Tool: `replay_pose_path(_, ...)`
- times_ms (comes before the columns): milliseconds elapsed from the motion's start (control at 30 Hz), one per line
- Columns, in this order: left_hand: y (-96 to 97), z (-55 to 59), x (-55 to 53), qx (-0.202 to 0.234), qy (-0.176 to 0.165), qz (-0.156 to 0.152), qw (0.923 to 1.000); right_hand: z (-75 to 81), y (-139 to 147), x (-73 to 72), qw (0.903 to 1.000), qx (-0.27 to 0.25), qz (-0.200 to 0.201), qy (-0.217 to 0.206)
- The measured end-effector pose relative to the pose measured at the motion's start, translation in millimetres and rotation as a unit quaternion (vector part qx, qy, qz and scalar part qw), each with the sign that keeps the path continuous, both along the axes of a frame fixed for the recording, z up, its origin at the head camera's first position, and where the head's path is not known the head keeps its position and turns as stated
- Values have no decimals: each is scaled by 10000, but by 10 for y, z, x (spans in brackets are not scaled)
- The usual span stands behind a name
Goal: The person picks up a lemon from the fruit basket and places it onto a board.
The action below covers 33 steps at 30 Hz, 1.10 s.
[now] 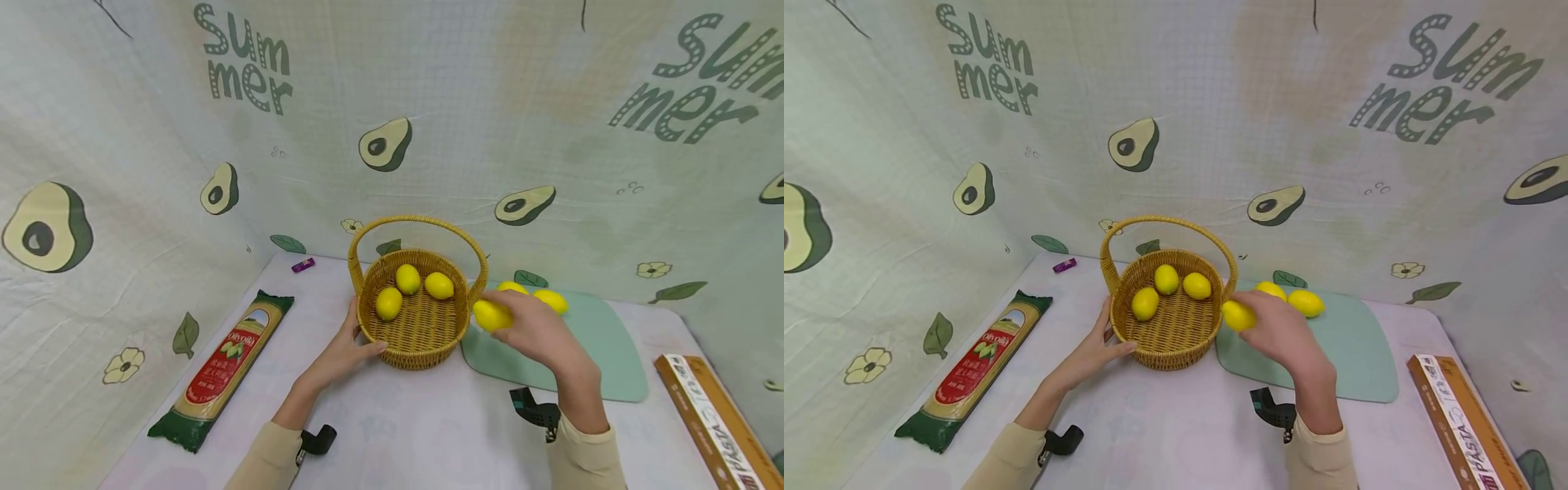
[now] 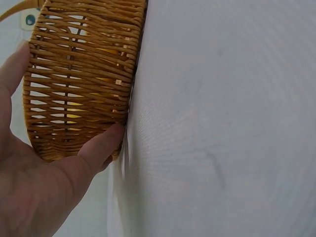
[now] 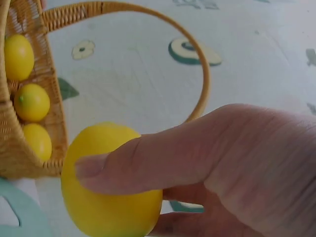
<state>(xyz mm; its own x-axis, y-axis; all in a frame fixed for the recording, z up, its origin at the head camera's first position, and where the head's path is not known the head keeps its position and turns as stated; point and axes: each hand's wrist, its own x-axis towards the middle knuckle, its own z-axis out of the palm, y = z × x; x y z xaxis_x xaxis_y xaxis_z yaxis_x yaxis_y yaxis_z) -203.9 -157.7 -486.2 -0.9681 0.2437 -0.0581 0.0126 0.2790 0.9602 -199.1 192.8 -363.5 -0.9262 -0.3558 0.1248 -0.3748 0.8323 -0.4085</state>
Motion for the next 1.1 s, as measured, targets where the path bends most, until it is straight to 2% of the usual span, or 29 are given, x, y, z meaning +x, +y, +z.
replay_pose_path(167, 1, -15, -8, 53, 41, -31, 10000, -105, 164, -106, 9997, 121, -104, -170)
replay_pose_path(367, -10, -41, 6, 25, 56, -8, 10000, -302, 298, -242, 9970, 170, -359, -664)
replay_pose_path(500, -10, -23, 9, 17, 69, -13, 10000, -428, 380, -323, 9956, 136, -406, -833)
replay_pose_path(800, 10, -26, -5, -100, 36, 40, 9999, -628, 508, -421, 9965, -56, -401, -732)
replay_pose_path(1100, 4, -9, 7, -66, 103, 16, 9999, -701, 547, -467, 9960, -195, -522, -703)
